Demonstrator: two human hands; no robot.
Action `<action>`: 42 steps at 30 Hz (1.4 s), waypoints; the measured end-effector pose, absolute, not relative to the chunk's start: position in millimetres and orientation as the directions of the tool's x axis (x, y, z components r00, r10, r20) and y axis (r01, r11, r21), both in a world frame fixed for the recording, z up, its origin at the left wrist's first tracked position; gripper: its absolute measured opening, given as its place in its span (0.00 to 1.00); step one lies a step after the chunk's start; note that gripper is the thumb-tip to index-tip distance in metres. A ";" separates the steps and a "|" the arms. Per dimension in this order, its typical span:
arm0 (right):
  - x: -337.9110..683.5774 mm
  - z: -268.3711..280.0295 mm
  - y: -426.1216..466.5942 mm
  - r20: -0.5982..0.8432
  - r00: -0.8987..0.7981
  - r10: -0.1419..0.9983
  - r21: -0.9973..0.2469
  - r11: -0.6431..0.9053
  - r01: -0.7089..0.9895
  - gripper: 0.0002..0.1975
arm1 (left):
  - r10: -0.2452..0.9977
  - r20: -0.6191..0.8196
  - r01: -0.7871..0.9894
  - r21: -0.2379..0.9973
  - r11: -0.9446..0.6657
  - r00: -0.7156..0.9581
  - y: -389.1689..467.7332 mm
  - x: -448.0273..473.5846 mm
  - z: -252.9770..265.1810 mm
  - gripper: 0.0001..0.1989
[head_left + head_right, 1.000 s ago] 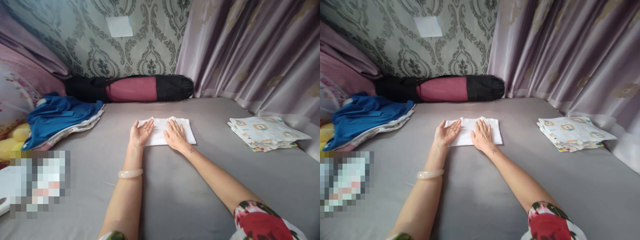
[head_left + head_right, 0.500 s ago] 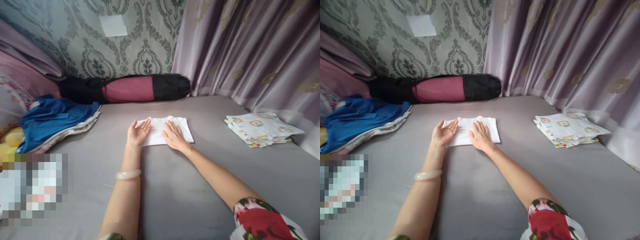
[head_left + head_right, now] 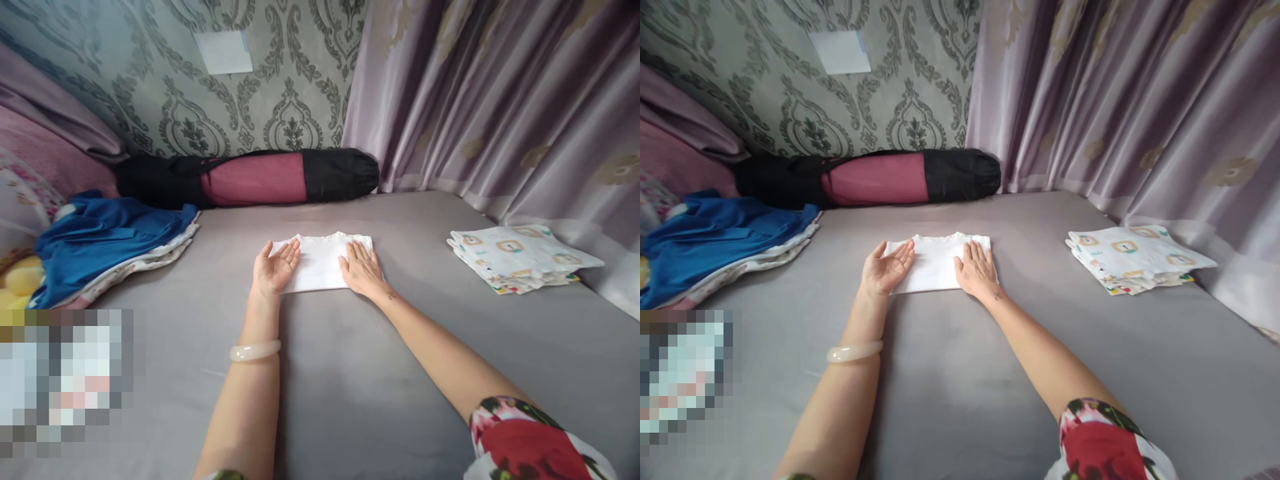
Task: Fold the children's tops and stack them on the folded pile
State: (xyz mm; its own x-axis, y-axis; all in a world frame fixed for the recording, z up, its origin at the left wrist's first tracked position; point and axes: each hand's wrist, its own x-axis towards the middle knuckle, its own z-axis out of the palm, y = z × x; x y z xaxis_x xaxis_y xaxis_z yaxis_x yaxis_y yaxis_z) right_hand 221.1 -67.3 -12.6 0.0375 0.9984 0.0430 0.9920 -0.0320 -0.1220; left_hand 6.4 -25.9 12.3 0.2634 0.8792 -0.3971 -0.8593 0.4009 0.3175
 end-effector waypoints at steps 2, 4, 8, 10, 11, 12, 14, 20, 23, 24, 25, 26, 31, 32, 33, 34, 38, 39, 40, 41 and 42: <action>221.6 -9.7 -66.6 0.019 0.037 0.999 -0.131 -0.034 0.991 0.33 | 0.879 -0.399 -0.859 0.320 0.400 0.261 -26.1 6.5 13.0 0.24; 224.0 -6.6 -65.4 -0.002 0.043 0.999 -0.144 -0.043 0.989 0.33 | 0.879 -0.398 -0.857 0.323 0.400 0.260 -26.2 6.5 13.4 0.24; 234.7 -5.1 -61.7 0.050 0.089 0.995 -0.104 -0.083 0.991 0.32 | 0.881 -0.393 -0.859 0.320 0.400 0.264 -25.9 6.0 12.7 0.24; 240.8 -8.1 -59.7 0.059 0.116 0.991 -0.086 -0.111 0.990 0.32 | 0.881 -0.393 -0.861 0.317 0.397 0.262 -25.7 5.9 12.1 0.24; 243.3 -10.1 -58.8 0.053 0.126 0.991 -0.087 -0.121 0.989 0.32 | 0.881 -0.395 -0.861 0.317 0.397 0.260 -25.7 5.9 11.9 0.23; 245.3 -12.3 -58.1 0.044 0.132 0.990 -0.091 -0.128 0.988 0.32 | 0.881 -0.397 -0.861 0.318 0.396 0.258 -25.7 5.9 11.9 0.23; 247.5 -16.2 -57.0 0.041 0.134 0.990 -0.098 -0.130 0.987 0.32 | 0.879 -0.402 -0.860 0.320 0.396 0.256 -25.9 6.1 12.3 0.24; 247.5 -16.0 -56.9 0.027 0.129 0.991 -0.107 -0.125 0.986 0.32 | 0.878 -0.409 -0.859 0.327 0.394 0.247 -26.2 6.2 13.0 0.23; 246.2 -10.0 -55.9 0.000 0.125 0.992 -0.098 -0.124 0.987 0.32 | 0.880 -0.405 -0.857 0.333 0.393 0.247 -25.8 6.1 11.9 0.23; 245.3 -7.6 -54.8 -0.005 0.121 0.993 -0.094 -0.121 0.988 0.32 | 0.881 -0.402 -0.856 0.334 0.394 0.248 -25.6 6.1 11.4 0.23; 244.0 -5.4 -53.2 -0.002 0.116 0.993 -0.092 -0.115 0.989 0.32 | 0.882 -0.398 -0.856 0.335 0.394 0.251 -25.3 6.0 10.9 0.23; 242.3 -3.6 -51.1 0.005 0.108 0.994 -0.093 -0.107 0.990 0.32 | 0.884 -0.394 -0.855 0.337 0.394 0.252 -25.0 6.0 10.6 0.23; 232.2 -4.1 -38.1 0.028 0.036 0.999 -0.140 -0.032 0.990 0.33 | 0.892 -0.384 -0.852 0.358 0.382 0.239 -24.0 6.1 10.6 0.21; 230.7 -6.1 -36.2 0.022 0.029 0.999 -0.147 -0.026 0.989 0.33 | 0.893 -0.384 -0.852 0.361 0.380 0.235 -24.0 6.2 10.7 0.20; 229.6 -8.4 -34.9 0.020 0.027 0.999 -0.150 -0.024 0.988 0.33 | 0.893 -0.385 -0.851 0.364 0.378 0.232 -23.8 6.2 10.8 0.20; 228.9 -10.5 -34.1 0.021 0.028 0.999 -0.149 -0.025 0.989 0.33 | 0.894 -0.387 -0.851 0.366 0.376 0.228 -23.7 6.2 10.8 0.19; 228.6 -14.9 -34.0 0.037 0.030 0.999 -0.141 -0.025 0.990 0.33 | 0.899 -0.389 -0.852 0.384 0.356 0.200 -23.0 6.5 10.3 0.18; 228.7 -15.0 -34.2 0.036 0.029 0.999 -0.140 -0.024 0.990 0.33 | 0.902 -0.390 -0.850 0.395 0.347 0.187 -22.9 6.6 10.3 0.18; 228.7 -14.9 -34.3 0.034 0.029 0.999 -0.140 -0.024 0.990 0.33 | 0.904 -0.392 -0.847 0.411 0.338 0.171 -22.7 6.9 10.5 0.18; 228.6 -14.7 -34.3 0.031 0.030 0.999 -0.140 -0.025 0.990 0.33 | 0.907 -0.393 -0.841 0.430 0.328 0.153 -22.5 7.2 10.8 0.17; 228.5 -14.3 -34.2 0.028 0.030 0.999 -0.141 -0.026 0.990 0.33 | 0.909 -0.394 -0.833 0.453 0.319 0.133 -22.2 7.8 11.1 0.17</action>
State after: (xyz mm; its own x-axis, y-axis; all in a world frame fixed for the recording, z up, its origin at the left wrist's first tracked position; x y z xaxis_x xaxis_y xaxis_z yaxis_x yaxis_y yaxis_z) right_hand 228.5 -34.2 -14.3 0.0303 0.9992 0.0277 0.9897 -0.0261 -0.1409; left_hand 7.8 -22.2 11.1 0.1334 0.9092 -0.3945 -0.8325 0.3187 0.4531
